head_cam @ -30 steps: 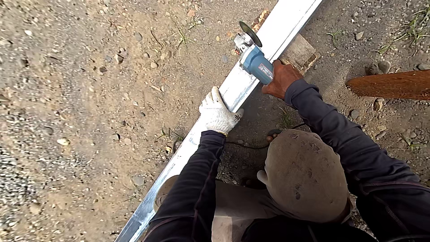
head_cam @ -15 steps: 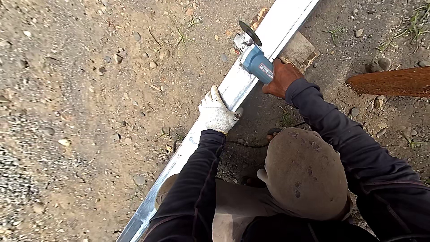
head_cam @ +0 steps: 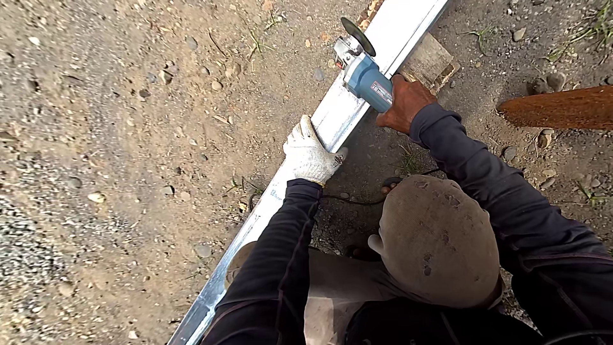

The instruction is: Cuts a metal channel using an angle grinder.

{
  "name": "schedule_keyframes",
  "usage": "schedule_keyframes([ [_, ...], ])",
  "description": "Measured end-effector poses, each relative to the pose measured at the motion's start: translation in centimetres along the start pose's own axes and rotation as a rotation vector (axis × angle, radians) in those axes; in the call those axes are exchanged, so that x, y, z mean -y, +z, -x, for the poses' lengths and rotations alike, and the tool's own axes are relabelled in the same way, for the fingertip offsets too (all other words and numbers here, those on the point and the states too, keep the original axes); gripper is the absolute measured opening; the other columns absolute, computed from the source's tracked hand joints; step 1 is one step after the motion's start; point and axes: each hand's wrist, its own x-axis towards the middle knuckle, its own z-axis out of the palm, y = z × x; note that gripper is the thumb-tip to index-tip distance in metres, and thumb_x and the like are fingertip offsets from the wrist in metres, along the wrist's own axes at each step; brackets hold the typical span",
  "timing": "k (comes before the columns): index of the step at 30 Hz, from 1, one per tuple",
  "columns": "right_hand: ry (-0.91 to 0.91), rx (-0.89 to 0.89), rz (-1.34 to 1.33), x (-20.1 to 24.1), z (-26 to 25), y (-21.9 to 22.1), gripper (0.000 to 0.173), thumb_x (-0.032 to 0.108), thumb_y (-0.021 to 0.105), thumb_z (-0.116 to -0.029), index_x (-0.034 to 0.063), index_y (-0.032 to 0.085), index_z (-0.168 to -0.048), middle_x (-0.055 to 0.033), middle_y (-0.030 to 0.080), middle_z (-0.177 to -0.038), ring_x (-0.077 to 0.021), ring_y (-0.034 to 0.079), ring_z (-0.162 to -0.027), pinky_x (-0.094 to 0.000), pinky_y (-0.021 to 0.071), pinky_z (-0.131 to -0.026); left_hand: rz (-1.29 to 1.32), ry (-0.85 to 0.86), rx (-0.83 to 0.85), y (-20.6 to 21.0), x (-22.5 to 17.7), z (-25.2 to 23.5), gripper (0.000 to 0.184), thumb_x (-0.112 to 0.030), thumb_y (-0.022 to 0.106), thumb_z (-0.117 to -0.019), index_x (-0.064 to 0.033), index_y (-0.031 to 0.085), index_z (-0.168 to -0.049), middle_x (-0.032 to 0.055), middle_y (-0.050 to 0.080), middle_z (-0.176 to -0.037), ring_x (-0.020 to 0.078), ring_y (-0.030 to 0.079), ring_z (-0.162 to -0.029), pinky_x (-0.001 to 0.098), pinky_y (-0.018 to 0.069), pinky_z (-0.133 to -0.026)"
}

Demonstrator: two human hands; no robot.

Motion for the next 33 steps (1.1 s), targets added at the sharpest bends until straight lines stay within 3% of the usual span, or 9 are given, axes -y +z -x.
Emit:
schedule_keyframes([
  [33, 0.02, -0.006, 0.005, -0.54, 0.7, 0.14, 0.086, 0.048, 0.084, -0.072, 0.008, 0.05, -0.139, -0.0201, 0.069, -0.114, -0.0397, 0.068, -0.107, -0.0623, 0.0543, -0.084, -0.013, 0.01, -0.015, 0.42, 0.21, -0.16, 0.131, -0.082, 0.071, -0.058, -0.0098, 0.029, -0.159, 0.0227, 0.05, -0.149, 0.042, 0.052, -0.133, 0.0636, 0.0432, -0.103],
])
